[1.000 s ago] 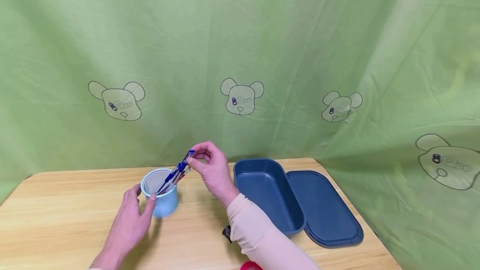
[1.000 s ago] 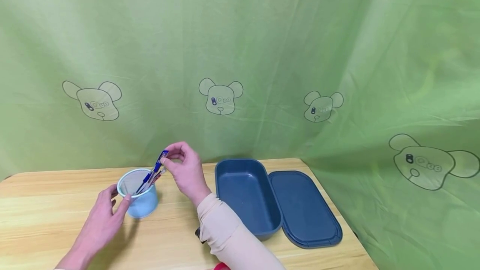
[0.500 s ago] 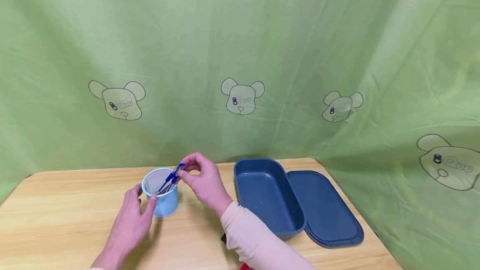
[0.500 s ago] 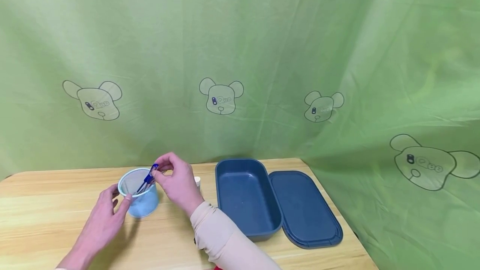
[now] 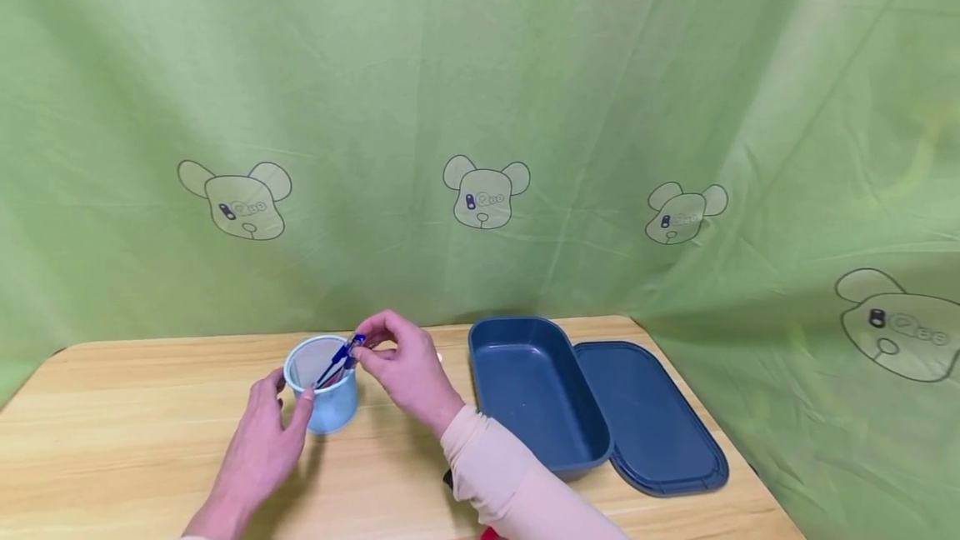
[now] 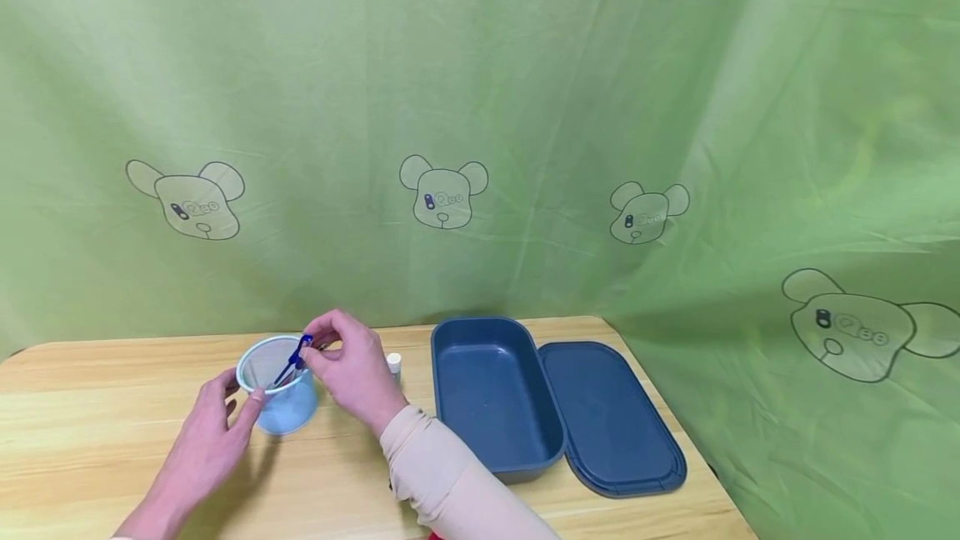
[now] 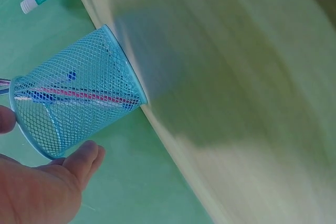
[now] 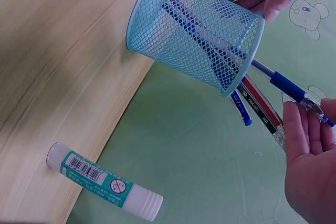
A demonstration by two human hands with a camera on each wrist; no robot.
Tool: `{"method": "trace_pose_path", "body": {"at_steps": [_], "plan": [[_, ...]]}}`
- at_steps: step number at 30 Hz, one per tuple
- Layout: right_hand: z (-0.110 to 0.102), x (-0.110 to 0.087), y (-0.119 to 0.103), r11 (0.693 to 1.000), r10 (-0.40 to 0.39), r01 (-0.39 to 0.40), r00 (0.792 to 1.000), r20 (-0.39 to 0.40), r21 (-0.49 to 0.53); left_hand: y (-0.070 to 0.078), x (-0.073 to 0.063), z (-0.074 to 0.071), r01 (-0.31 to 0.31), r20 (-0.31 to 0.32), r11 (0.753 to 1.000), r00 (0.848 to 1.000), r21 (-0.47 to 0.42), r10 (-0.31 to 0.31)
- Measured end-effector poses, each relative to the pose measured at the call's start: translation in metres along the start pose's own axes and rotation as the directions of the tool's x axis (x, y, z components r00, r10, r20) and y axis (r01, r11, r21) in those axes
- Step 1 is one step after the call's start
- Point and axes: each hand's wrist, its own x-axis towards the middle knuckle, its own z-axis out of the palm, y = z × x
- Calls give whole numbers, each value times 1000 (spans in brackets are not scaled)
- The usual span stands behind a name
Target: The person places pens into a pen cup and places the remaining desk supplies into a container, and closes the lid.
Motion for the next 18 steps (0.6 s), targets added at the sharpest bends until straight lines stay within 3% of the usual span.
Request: {"method": "trace_pose_path", "body": {"at_steps": [9,18], "plan": [[2,0,2,995,-83,85,996,34,-60,0,-1,0,1,1,1000,1000,18,-1],[0,0,4,989,-110,115,992,53,-95,-1,-2,1,5,-4,1000,1000,19,-5]]}}
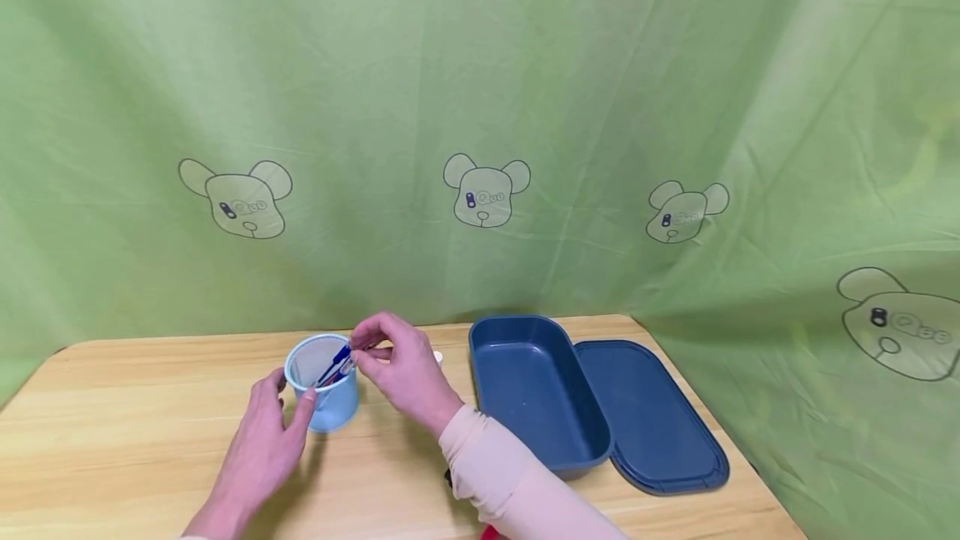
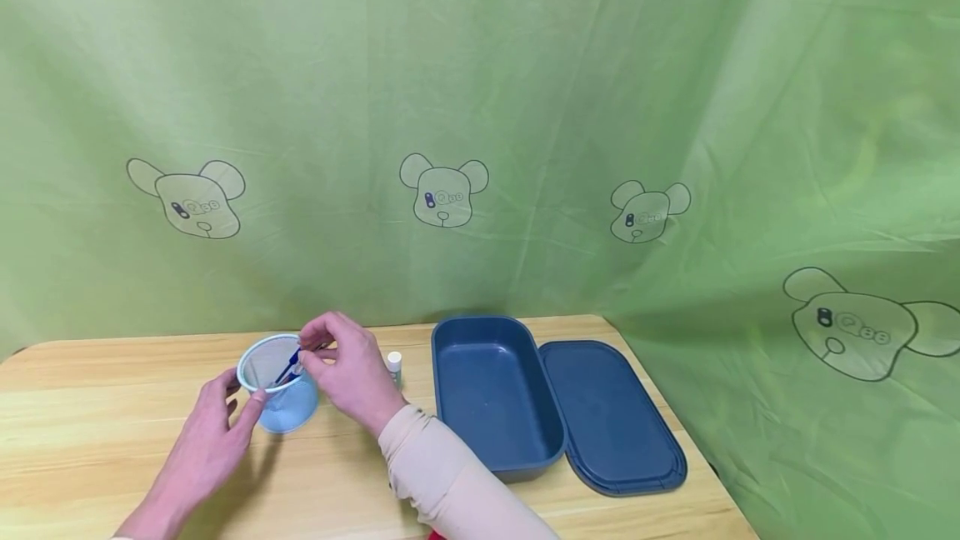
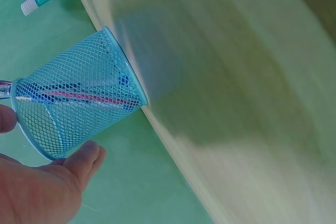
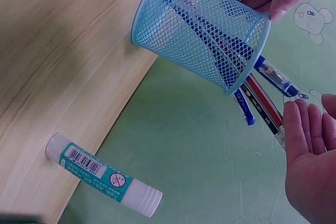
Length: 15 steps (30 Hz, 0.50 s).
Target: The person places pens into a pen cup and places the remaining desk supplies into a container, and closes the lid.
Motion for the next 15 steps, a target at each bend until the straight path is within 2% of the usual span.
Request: {"method": "trace_pose_path", "body": {"at_steps": [9,15], "plan": [[-8,-3,-4,999,-28,27,1000,-15,-38,1,-1,-1,-4,3,1000,1000,-14,4],[-26,-4,-10,997,-8,8,1000,8,-83,0,-2,-4,-19,-18,1000,1000,1,19]]}}
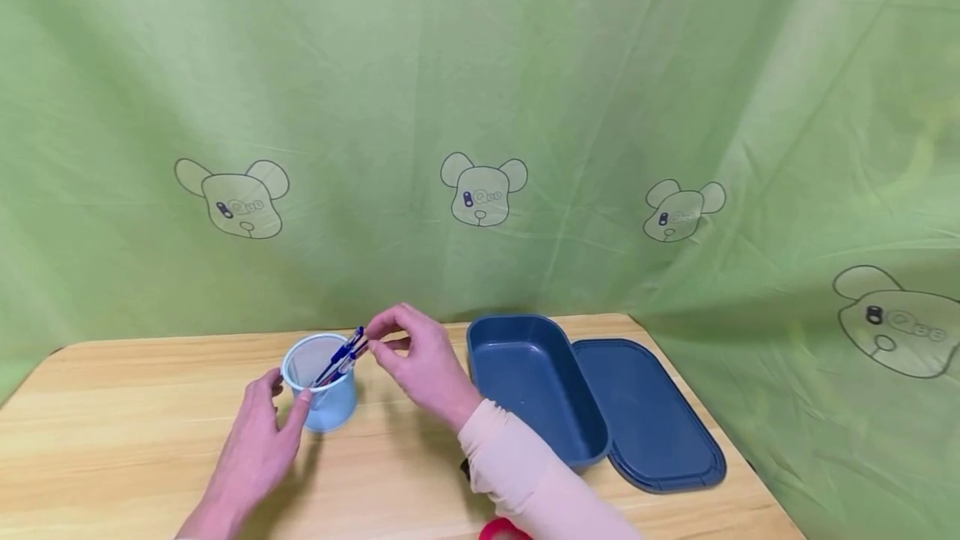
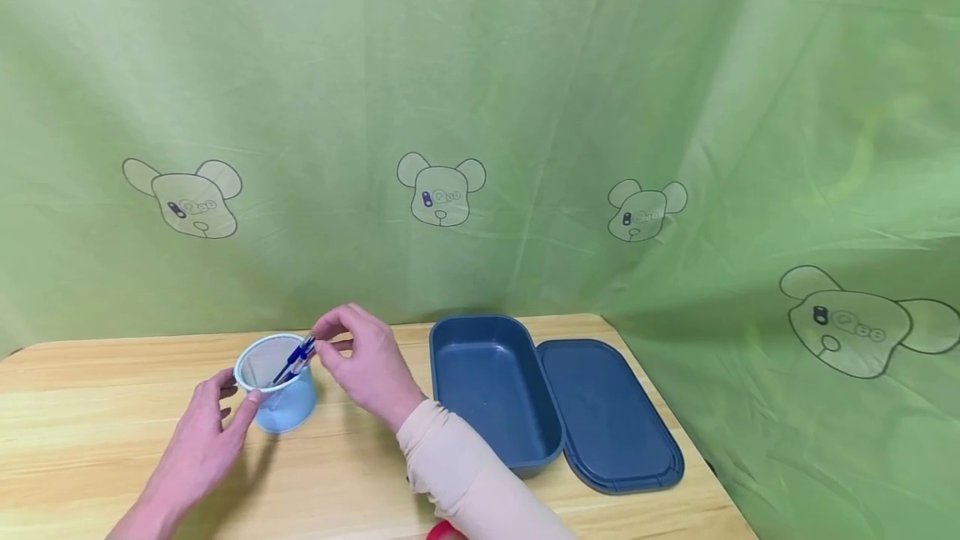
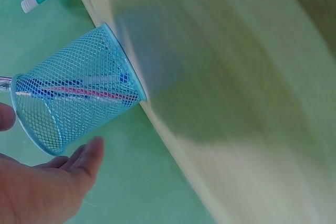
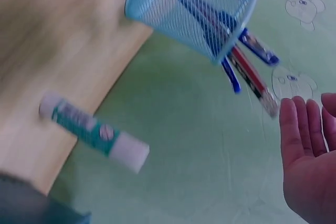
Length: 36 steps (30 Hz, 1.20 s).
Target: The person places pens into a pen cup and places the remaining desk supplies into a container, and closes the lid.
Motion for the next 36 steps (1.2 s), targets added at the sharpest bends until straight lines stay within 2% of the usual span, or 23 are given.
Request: {"method": "trace_pose_path", "body": {"at_steps": [3,5,6,8,10,12,13,14,15,17,18,19,21,22,23,24,25,28,30,32,33,35,36], "plan": [[-17,-2,-3,998,18,-17,1000,16,-57,3,-3,-3,-24,-67,1000,997,11,25],[-30,-5,-4,994,41,-38,999,22,-101,6,-6,-5,-50,-154,998,987,26,54],[-37,-6,-4,992,58,-55,998,22,-117,8,-9,-6,-64,-204,998,977,24,67],[-51,-10,-4,984,108,-105,994,18,-146,13,-14,-6,-111,-323,994,940,15,110],[-65,-14,-3,968,177,-172,984,15,-183,19,-21,-5,-195,-428,981,886,4,178],[-80,-18,-1,945,243,-234,970,11,-227,26,-27,-3,-320,-485,947,828,1,281],[-88,-21,0,933,272,-262,962,7,-246,29,-29,-2,-387,-488,922,802,14,345],[-96,-23,1,922,300,-289,954,2,-257,32,-32,0,-453,-474,891,781,18,407],[-104,-25,3,915,320,-310,947,-3,-258,36,-34,3,-514,-437,858,771,3,463],[-119,-30,6,908,349,-344,937,-23,-237,41,-39,10,-613,-325,787,761,-73,562],[-127,-34,9,907,357,-355,934,-36,-227,44,-40,14,-644,-264,755,755,-127,600],[-134,-37,11,904,367,-369,929,-50,-218,46,-42,18,-661,-200,725,750,-194,631],[-148,-45,16,897,373,-381,924,-81,-225,50,-45,27,-656,-84,677,736,-333,672],[-154,-50,19,890,375,-388,922,-99,-240,52,-46,30,-647,-38,659,724,-384,688],[-160,-54,22,882,376,-394,919,-115,-261,53,-47,34,-629,6,651,717,-425,697],[-165,-58,26,872,380,-402,916,-133,-279,55,-48,37,-609,48,652,713,-452,700],[-169,-63,30,864,380,-406,914,-145,-297,57,-49,41,-585,94,663,712,-468,695],[-181,-75,42,838,404,-442,897,-182,-320,60,-52,53,-540,226,726,713,-426,664],[-187,-84,51,824,421,-463,886,-194,-326,60,-52,65,-508,326,779,714,-367,620],[-192,-91,58,814,440,-483,875,-201,-323,54,-50,81,-471,413,823,713,-317,567],[-195,-95,61,809,450,-492,870,-201,-321,48,-48,91,-464,433,835,714,-297,551],[-199,-101,66,801,471,-510,860,-195,-315,36,-45,111,-413,493,867,714,-277,497],[-201,-104,68,795,486,-523,852,-194,-308,28,-43,123,-407,505,872,710,-274,490]]}}
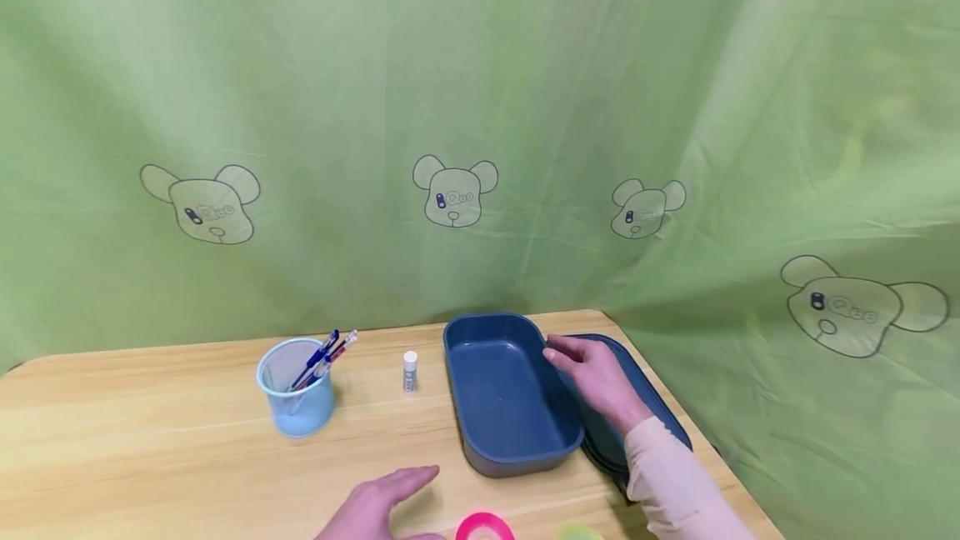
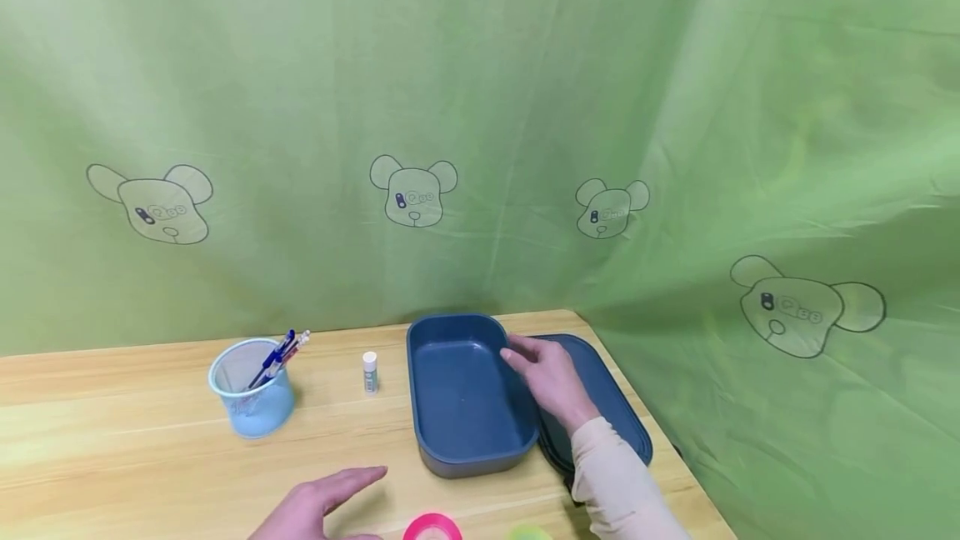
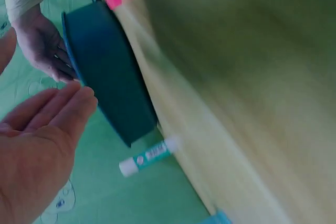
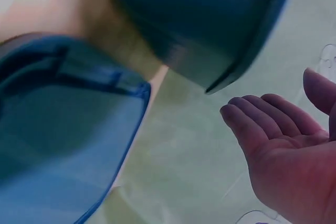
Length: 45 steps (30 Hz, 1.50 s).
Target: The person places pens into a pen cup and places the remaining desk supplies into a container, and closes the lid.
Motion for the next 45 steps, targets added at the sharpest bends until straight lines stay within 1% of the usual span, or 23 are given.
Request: {"method": "trace_pose_path", "body": {"at_steps": [1,2,3,4,6,8,10,12,13,17,18,19,21,22,24,26,28,29,32,34,37,43,45], "plan": [[0,0,3,1000,11,-11,1000,10,3,-12,3,9,2,11,1000,1000,-1,-2],[0,-1,6,1000,25,-25,1000,16,6,-21,6,17,18,26,1000,1000,-9,-18],[0,-1,9,999,34,-34,999,25,2,-30,9,25,11,35,1000,999,8,-11],[0,-2,11,999,43,-43,999,30,-3,-34,12,30,21,57,1000,998,9,-21],[1,-3,17,998,55,-54,998,37,-18,-39,17,41,17,91,999,996,34,-20],[3,-3,22,998,61,-60,997,46,-28,-35,21,47,31,124,998,992,46,-36],[5,-4,26,998,63,-62,997,54,-33,-29,24,50,12,140,998,990,58,-20],[8,-4,28,998,63,-61,996,61,-32,-14,25,47,6,146,998,989,56,-14],[9,-4,29,998,60,-58,996,64,-27,-4,25,44,1,147,998,989,68,-11],[12,-6,29,999,53,-53,997,61,-13,38,22,29,-17,127,989,992,147,-2],[12,-6,30,998,56,-55,997,58,-7,41,23,28,-37,117,984,993,175,17],[13,-7,30,998,58,-58,997,55,-1,43,24,28,-54,105,979,994,199,33],[13,-8,31,998,61,-62,997,50,15,39,26,30,-88,82,969,994,230,71],[14,-8,32,998,61,-62,997,49,23,33,27,32,-107,72,965,993,239,93],[14,-8,33,997,61,-63,997,51,34,18,31,38,-123,65,961,992,247,110],[14,-8,32,997,56,-58,997,60,41,9,33,42,-112,82,965,992,236,96],[14,-7,32,997,53,-56,996,66,45,5,35,44,-100,111,966,991,238,75],[13,-8,32,997,55,-58,996,65,45,8,35,44,-96,129,965,989,242,66],[12,-7,31,998,52,-55,997,65,38,23,34,40,-98,151,957,987,273,58],[13,-7,30,998,47,-49,997,64,28,33,33,38,-117,142,947,987,300,77],[13,-6,31,999,37,-38,997,70,19,43,31,37,-107,117,942,990,318,73],[14,-7,32,999,40,-41,997,61,16,47,30,41,-28,73,953,997,301,7],[14,-7,32,999,40,-41,997,62,21,46,30,42,-26,62,952,998,306,7]]}}
